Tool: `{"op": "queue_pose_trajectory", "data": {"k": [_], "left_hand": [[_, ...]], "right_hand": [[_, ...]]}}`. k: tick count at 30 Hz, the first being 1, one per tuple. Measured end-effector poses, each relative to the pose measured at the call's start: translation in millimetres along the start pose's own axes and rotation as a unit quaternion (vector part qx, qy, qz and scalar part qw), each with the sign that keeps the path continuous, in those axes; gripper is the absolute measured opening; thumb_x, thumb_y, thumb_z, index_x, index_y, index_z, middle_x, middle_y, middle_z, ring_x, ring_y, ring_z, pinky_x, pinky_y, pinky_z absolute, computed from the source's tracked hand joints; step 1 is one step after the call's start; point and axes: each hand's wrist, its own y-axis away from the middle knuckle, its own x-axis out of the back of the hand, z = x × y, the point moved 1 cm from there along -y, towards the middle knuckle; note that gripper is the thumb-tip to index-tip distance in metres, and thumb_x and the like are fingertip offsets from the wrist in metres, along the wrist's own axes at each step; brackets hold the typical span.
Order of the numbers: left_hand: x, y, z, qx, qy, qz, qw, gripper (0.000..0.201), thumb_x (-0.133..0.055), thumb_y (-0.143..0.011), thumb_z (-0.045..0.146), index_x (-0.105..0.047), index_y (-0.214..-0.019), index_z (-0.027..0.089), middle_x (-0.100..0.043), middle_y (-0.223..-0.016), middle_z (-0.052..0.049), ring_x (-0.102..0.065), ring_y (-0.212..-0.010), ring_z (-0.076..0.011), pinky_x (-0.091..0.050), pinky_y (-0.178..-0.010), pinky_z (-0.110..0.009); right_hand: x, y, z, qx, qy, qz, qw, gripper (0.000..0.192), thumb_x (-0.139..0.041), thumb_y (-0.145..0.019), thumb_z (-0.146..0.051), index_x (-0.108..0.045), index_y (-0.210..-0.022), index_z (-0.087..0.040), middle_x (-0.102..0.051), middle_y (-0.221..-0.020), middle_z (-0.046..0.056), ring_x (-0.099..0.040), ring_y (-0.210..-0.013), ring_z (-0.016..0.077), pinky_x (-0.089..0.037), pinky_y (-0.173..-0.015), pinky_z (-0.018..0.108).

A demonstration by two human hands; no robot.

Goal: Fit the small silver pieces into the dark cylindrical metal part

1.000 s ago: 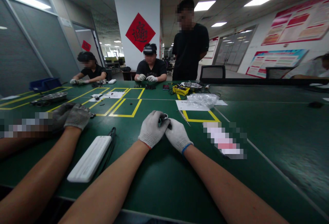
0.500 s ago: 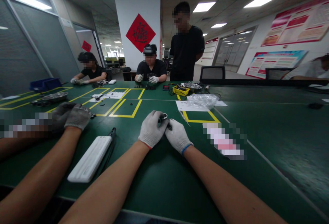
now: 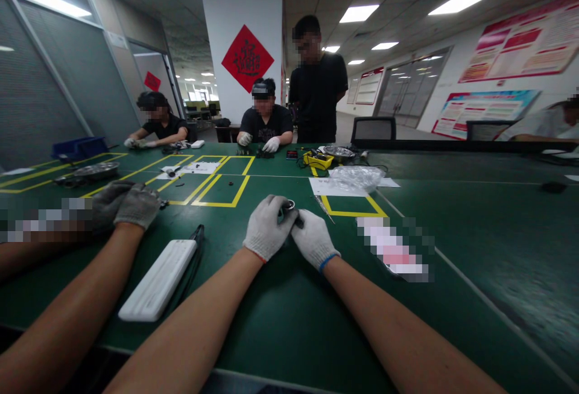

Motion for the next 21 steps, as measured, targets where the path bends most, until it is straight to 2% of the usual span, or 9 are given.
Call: {"op": "queue_pose_trajectory", "data": {"k": [21], "left_hand": [[0.1,0.2,-0.5,0.006,0.014,0.003,1.000,0.011,-0.069,-0.088,0.023,-0.062,-0.096,0.022,-0.069,-0.094,-0.004,-0.068,-0.089,-0.0205,-0.055,-0.080,-0.033]], "right_hand": [[2.6,1.3,-5.5,-0.002,-0.005,-0.006,1.000,0.011,-0.057,-0.082,-0.015,-0.063,-0.074,-0.020,-0.068,-0.080,0.005,-0.059,-0.076,0.0185,-0.042,-0.069,0.027]]}}
